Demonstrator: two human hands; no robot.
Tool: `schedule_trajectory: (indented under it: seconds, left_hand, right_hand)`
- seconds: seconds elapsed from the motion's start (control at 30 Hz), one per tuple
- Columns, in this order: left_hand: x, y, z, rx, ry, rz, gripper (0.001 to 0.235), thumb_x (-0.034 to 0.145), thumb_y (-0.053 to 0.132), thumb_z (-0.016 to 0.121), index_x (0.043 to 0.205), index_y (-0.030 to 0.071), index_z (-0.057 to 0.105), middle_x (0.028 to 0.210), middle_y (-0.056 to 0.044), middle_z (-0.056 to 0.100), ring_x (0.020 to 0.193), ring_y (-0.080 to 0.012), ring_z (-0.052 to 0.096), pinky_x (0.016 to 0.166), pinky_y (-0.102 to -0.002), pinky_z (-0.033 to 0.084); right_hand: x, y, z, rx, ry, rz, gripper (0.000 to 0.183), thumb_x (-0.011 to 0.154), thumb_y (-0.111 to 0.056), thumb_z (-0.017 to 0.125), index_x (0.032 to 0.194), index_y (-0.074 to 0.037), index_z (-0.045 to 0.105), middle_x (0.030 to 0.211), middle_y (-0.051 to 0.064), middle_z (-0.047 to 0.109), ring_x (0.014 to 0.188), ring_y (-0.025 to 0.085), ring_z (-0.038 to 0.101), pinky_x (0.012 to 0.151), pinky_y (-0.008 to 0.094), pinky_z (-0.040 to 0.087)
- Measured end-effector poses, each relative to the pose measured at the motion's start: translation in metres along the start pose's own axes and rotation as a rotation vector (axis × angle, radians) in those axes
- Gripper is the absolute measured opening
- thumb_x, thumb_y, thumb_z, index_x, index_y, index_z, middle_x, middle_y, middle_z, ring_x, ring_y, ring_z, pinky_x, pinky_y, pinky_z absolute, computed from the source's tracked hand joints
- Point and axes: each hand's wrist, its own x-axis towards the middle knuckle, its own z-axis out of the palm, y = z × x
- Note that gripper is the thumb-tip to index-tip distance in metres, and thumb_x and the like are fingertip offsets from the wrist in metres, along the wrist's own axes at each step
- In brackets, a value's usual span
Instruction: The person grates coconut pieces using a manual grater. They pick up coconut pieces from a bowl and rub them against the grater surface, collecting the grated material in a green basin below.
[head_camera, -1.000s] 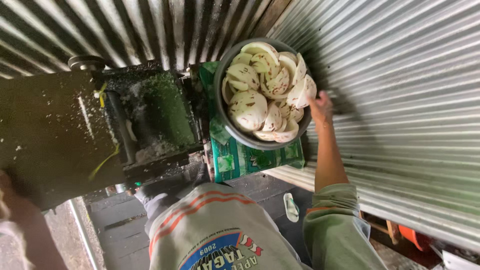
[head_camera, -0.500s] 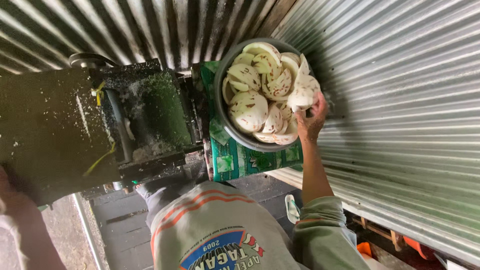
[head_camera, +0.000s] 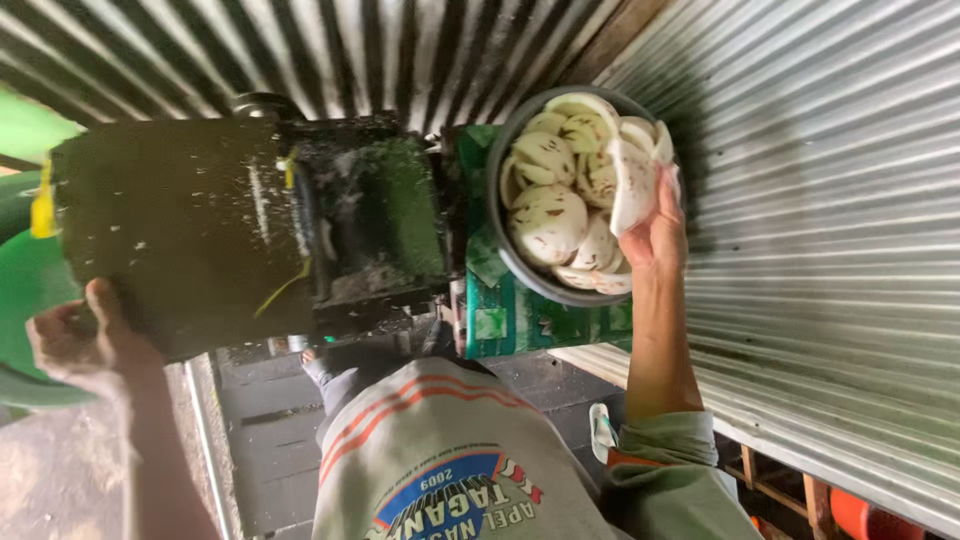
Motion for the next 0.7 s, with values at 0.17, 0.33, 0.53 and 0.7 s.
schedule_trajectory:
  seconds: [0.17, 0.33, 0.53, 0.7]
  left_hand:
    - [0.004, 0.061, 0.008, -0.010, 0.035, -0.012, 0.055, 0.108, 0.053, 0.083, 0.088, 0.010, 0.056, 0.079, 0.003, 0.052, 0.069, -0.0122, 0.044, 0.068, -0.034, 0.040]
    - [0.003, 0.094, 0.003, -0.144, 0.036, -0.007, 0.048, 0.108, 0.042, 0.083, 0.087, 0.010, 0.053, 0.084, 0.002, 0.051, 0.070, -0.0108, 0.044, 0.070, -0.032, 0.041]
    - [0.008, 0.096, 0.002, -0.051, 0.008, -0.113, 0.055, 0.104, 0.055, 0.080, 0.085, 0.014, 0.048, 0.076, 0.005, 0.042, 0.065, -0.0098, 0.038, 0.065, -0.032, 0.040]
    - [0.011, 0.099, 0.000, 0.049, 0.000, -0.137, 0.055, 0.104, 0.059, 0.076, 0.088, 0.013, 0.050, 0.076, 0.005, 0.041, 0.065, -0.0097, 0.038, 0.064, -0.032, 0.038]
  right_hand:
    - [-0.023, 0.046, 0.110, -0.159, -0.473, 0.189, 0.056, 0.096, -0.001, 0.074, 0.149, -0.013, 0.062, 0.119, 0.008, 0.072, 0.102, 0.015, 0.068, 0.080, 0.027, 0.054]
    - [-0.032, 0.130, 0.190, -0.462, -0.537, 0.215, 0.070, 0.081, 0.006, 0.075, 0.145, -0.016, 0.053, 0.134, -0.001, 0.064, 0.116, 0.018, 0.067, 0.102, 0.035, 0.059]
    - [-0.025, 0.190, 0.206, -1.100, -0.793, 0.413, 0.055, 0.087, -0.010, 0.073, 0.139, -0.011, 0.057, 0.136, 0.010, 0.061, 0.115, 0.025, 0.067, 0.104, 0.041, 0.058]
    - [-0.021, 0.201, 0.181, -1.412, -0.914, 0.153, 0.041, 0.107, -0.020, 0.058, 0.146, -0.009, 0.061, 0.145, 0.015, 0.068, 0.128, 0.026, 0.066, 0.113, 0.043, 0.053]
